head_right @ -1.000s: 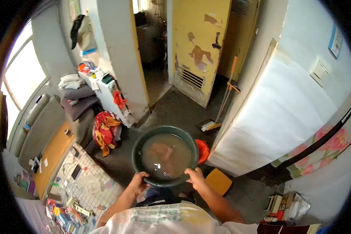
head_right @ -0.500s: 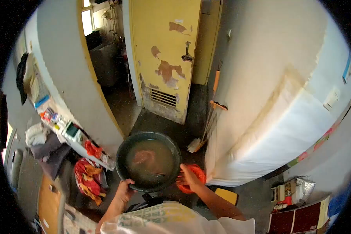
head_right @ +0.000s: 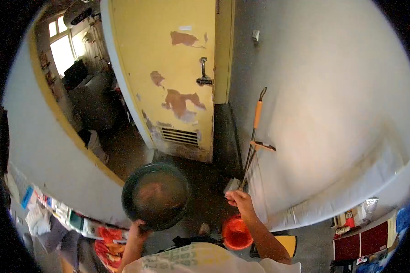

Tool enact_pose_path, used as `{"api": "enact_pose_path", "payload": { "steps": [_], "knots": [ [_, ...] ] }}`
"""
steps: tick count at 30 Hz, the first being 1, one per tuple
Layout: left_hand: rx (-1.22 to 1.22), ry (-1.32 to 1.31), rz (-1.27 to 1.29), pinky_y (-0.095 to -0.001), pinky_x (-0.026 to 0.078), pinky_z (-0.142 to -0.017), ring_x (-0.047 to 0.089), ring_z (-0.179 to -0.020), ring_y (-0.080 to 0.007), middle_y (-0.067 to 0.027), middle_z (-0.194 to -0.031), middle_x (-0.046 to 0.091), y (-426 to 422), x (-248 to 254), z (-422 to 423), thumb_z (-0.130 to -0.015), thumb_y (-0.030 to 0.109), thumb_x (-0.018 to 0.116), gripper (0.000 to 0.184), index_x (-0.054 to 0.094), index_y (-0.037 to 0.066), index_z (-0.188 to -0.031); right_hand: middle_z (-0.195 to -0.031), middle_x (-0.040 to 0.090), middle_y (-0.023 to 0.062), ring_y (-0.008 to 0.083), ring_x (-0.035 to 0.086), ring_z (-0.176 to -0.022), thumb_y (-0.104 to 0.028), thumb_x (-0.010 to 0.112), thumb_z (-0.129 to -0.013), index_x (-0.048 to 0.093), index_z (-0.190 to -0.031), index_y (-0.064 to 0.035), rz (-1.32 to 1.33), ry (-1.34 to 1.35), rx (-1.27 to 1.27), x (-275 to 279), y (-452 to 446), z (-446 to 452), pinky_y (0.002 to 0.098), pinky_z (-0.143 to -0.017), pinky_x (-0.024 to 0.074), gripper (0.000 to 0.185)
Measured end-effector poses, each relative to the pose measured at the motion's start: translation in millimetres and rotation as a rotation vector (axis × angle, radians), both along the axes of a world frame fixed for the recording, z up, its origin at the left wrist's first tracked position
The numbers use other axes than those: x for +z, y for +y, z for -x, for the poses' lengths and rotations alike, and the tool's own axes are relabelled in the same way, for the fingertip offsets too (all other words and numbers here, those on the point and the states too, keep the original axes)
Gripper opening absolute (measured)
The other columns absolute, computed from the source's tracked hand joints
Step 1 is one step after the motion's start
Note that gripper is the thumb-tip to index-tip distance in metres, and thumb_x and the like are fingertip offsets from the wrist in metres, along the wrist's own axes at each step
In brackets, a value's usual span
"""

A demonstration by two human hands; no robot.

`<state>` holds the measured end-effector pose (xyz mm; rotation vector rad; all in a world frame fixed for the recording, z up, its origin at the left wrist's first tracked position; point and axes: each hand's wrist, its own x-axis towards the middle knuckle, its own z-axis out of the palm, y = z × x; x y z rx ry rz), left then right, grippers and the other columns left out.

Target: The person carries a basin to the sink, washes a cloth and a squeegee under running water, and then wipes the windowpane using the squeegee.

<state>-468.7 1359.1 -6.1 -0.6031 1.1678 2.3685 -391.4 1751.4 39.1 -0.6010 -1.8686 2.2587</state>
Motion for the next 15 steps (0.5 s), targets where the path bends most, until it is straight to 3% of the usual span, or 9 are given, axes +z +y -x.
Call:
{"api": "enact_pose_path", "payload": {
  "steps": [1,5,8,15],
  "knots": [
    [-0.017,0.034,-0.024,-0.0486,0.042,-0.075,0.048,-0.091,-0.0298,-0.0119,-0.103,0.047,1.5,2.3,15.6,-0.058,0.005,0.049,0.049,0.042,0.004,-0.107,-0.093,0.058,0.0071,0.0140,0.056,-0.083,-0.023,0.049,-0.085,0.058,-0.095,-0.0018,0.033,-0.010,-0.038,8.8,2.9,23.3,0.0263,-0.073,0.0454,0.026],
    [-0.010,-0.005,-0.071,-0.0475,0.040,-0.084,0.044,-0.101,-0.0327,-0.0137,-0.110,0.044,21.0,43.7,64.3,-0.058,0.006,0.049,0.056,0.036,0.000,-0.113,-0.096,0.058,0.0077,0.0119,0.055,-0.082,-0.025,0.052,-0.084,0.058,-0.096,0.0001,-0.107,0.132,-0.045,43.6,18.1,102.9,0.0252,-0.070,0.0453,0.029],
    [0.061,-0.148,0.099,-0.0444,0.041,-0.084,0.044,-0.101,-0.0319,-0.0139,-0.111,0.042,32.7,61.6,103.1,-0.058,0.006,0.049,0.056,0.036,-0.002,-0.112,-0.090,0.059,0.0058,0.0102,0.054,-0.079,-0.025,0.053,-0.083,0.058,-0.094,-0.0004,-0.111,0.256,-0.169,69.7,37.5,155.8,0.0243,-0.069,0.0451,0.028],
    [-0.020,-0.061,-0.001,-0.0412,0.046,-0.076,0.050,-0.091,-0.0305,-0.0137,-0.103,0.047,33.2,50.1,193.7,-0.060,0.007,0.051,0.047,0.040,-0.002,-0.105,-0.081,0.057,0.0025,0.0069,0.048,-0.064,-0.026,0.051,-0.083,0.056,-0.073,-0.0009,-0.490,0.400,-0.498,144.3,93.5,268.4,0.0210,-0.060,0.0401,0.028]
  ]
}}
